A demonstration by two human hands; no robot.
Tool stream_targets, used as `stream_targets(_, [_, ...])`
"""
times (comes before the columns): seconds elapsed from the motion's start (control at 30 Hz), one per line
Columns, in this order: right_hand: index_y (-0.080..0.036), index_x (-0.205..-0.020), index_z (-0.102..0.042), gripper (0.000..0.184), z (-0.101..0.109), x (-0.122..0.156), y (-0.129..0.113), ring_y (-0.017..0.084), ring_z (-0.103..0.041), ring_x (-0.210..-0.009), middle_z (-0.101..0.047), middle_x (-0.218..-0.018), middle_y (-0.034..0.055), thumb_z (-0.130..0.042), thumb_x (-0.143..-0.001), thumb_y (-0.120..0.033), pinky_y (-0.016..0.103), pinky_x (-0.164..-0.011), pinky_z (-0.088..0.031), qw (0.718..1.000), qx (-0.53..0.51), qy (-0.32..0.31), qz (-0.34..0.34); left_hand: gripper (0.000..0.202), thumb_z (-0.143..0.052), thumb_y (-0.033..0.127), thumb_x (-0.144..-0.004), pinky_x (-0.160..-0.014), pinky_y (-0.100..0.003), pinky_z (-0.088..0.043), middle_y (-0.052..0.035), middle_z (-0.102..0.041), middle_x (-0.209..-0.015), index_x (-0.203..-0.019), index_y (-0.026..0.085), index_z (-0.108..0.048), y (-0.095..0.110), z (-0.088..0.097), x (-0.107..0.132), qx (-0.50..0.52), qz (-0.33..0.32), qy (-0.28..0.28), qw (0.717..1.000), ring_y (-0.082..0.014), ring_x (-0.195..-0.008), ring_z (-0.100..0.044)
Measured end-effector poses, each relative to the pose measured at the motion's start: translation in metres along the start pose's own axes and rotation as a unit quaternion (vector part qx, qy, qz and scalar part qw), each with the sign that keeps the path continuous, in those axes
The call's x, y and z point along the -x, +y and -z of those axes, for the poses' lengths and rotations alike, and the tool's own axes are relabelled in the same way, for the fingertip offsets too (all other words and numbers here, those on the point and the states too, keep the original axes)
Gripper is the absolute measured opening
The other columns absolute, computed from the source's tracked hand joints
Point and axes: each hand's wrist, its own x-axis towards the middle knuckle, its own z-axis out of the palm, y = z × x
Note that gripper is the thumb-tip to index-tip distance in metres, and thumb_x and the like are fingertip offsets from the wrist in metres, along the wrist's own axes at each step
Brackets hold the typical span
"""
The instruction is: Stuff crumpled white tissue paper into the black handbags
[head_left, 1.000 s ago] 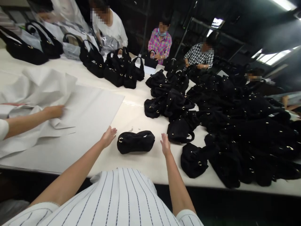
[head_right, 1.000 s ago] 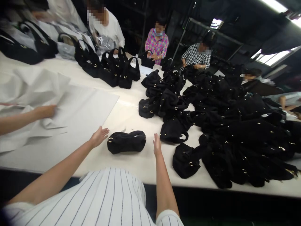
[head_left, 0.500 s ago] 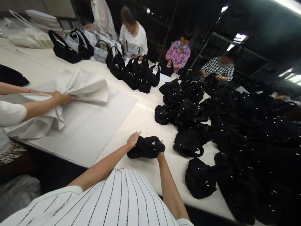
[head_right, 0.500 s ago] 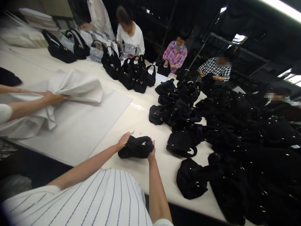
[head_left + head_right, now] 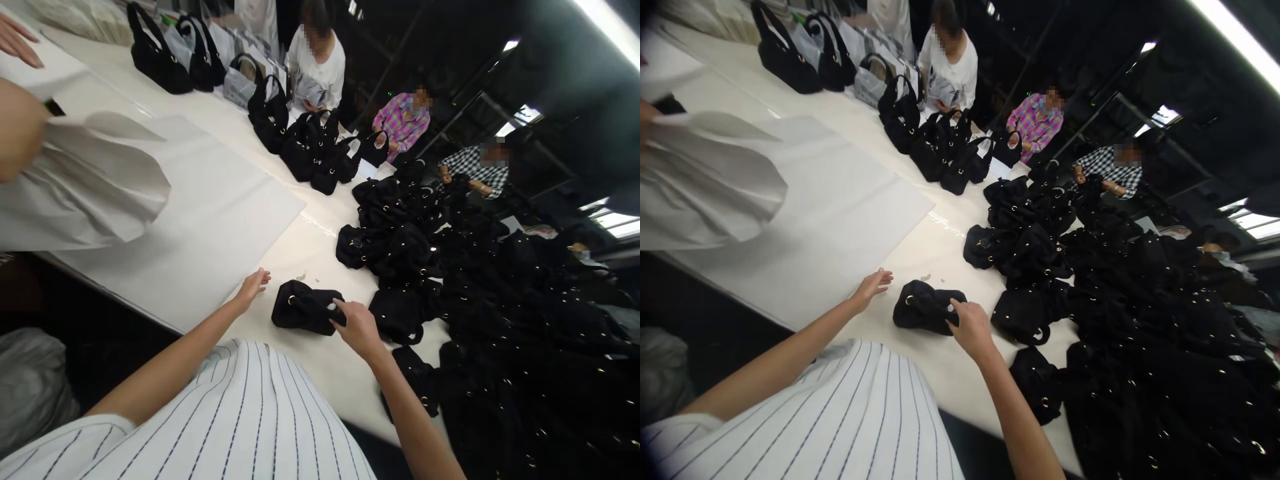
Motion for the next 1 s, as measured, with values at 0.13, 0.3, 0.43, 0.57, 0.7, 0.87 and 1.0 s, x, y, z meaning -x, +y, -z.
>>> stream_targets(0.13, [-0.02, -0.087, -0.071, 0.013, -0.002, -0.008, 0.015, 0.022, -0.064, -0.081, -0.07, -0.086, 0.0051, -0.065, -0.078, -0.027, 0.037, -0.078, -0.051, 0.986, -0.147, 0.067, -0.052, 0.066, -0.067, 0.066, -0.067, -0.092, -0.04, -0.049, -0.0205, -0.06, -0.122, -0.104, 0.012, -0.061, -0.009, -0.004, 0.019, 0.039, 0.053, -0.014, 0.998, -0.029, -0.113, -0.057])
stream_targets(0.3, [-0.018, -0.08, -0.07, 0.019, 0.048, -0.005, 0.037, 0.017, -0.057, -0.069, -0.063, -0.075, 0.0013, -0.078, -0.068, -0.031, 0.027, -0.062, -0.046, 0.957, -0.251, 0.105, -0.095, 0.059, -0.064, 0.062, -0.076, -0.087, -0.037, -0.052, -0.0169, -0.059, -0.127, -0.113, 0.016, -0.061, 0.017, -0.012, 0.058, 0.093, 0.061, -0.174, 0.978, -0.0279, -0.114, -0.057])
stream_targets(0.43, [-0.019, -0.074, -0.07, 0.02, 0.067, 0.003, 0.041, 0.016, -0.055, -0.073, -0.061, -0.079, 0.0012, -0.083, -0.061, -0.028, 0.026, -0.064, -0.045, 0.933, -0.327, 0.126, -0.086, 0.048, -0.059, 0.061, -0.079, -0.075, -0.031, -0.049, -0.0071, -0.069, -0.098, -0.1, 0.018, -0.066, 0.047, -0.03, 0.08, -0.019, -0.062, -0.16, 0.985, -0.0228, -0.093, -0.062])
stream_targets(0.57, [-0.019, -0.071, -0.07, 0.023, 0.07, 0.013, 0.04, 0.016, -0.054, -0.073, -0.061, -0.079, 0.0019, -0.085, -0.057, -0.028, 0.027, -0.065, -0.046, 0.911, -0.375, 0.137, -0.106, 0.04, -0.058, 0.056, -0.076, -0.06, -0.029, -0.038, -0.0009, -0.059, -0.062, -0.069, 0.017, -0.062, 0.059, -0.043, 0.075, -0.166, -0.147, -0.052, 0.974, -0.0169, -0.062, -0.052])
stream_targets(0.7, [-0.019, -0.071, -0.07, 0.024, 0.076, 0.019, 0.034, 0.018, -0.055, -0.072, -0.061, -0.076, 0.0027, -0.085, -0.054, -0.027, 0.029, -0.064, -0.046, 0.914, -0.361, 0.138, -0.126, 0.04, -0.063, 0.056, -0.067, -0.058, -0.028, -0.037, -0.0005, -0.056, -0.058, -0.068, 0.016, -0.061, 0.058, -0.048, 0.066, -0.017, -0.061, -0.102, 0.993, -0.0148, -0.056, -0.05])
stream_targets(0.87, [-0.017, -0.074, -0.069, 0.019, 0.08, 0.011, 0.015, 0.016, -0.051, -0.059, -0.057, -0.065, 0.0002, -0.078, -0.059, -0.025, 0.027, -0.054, -0.041, 0.91, -0.371, 0.103, -0.157, 0.048, -0.069, 0.062, -0.061, -0.056, -0.025, -0.035, 0.0008, -0.055, -0.057, -0.066, 0.016, -0.056, 0.04, -0.047, 0.053, 0.049, 0.008, -0.162, 0.986, -0.0128, -0.054, -0.05])
stream_targets(1.0, [-0.017, -0.074, -0.071, 0.015, 0.074, -0.007, -0.001, 0.015, -0.052, -0.06, -0.059, -0.065, 0.0001, -0.071, -0.059, -0.017, 0.025, -0.054, -0.04, 0.908, -0.37, 0.099, -0.167, 0.044, -0.055, 0.063, -0.068, -0.049, -0.027, -0.035, 0.0002, -0.054, -0.052, -0.062, 0.019, -0.052, 0.003, -0.021, 0.027, -0.125, -0.046, -0.114, 0.985, -0.0157, -0.047, -0.05])
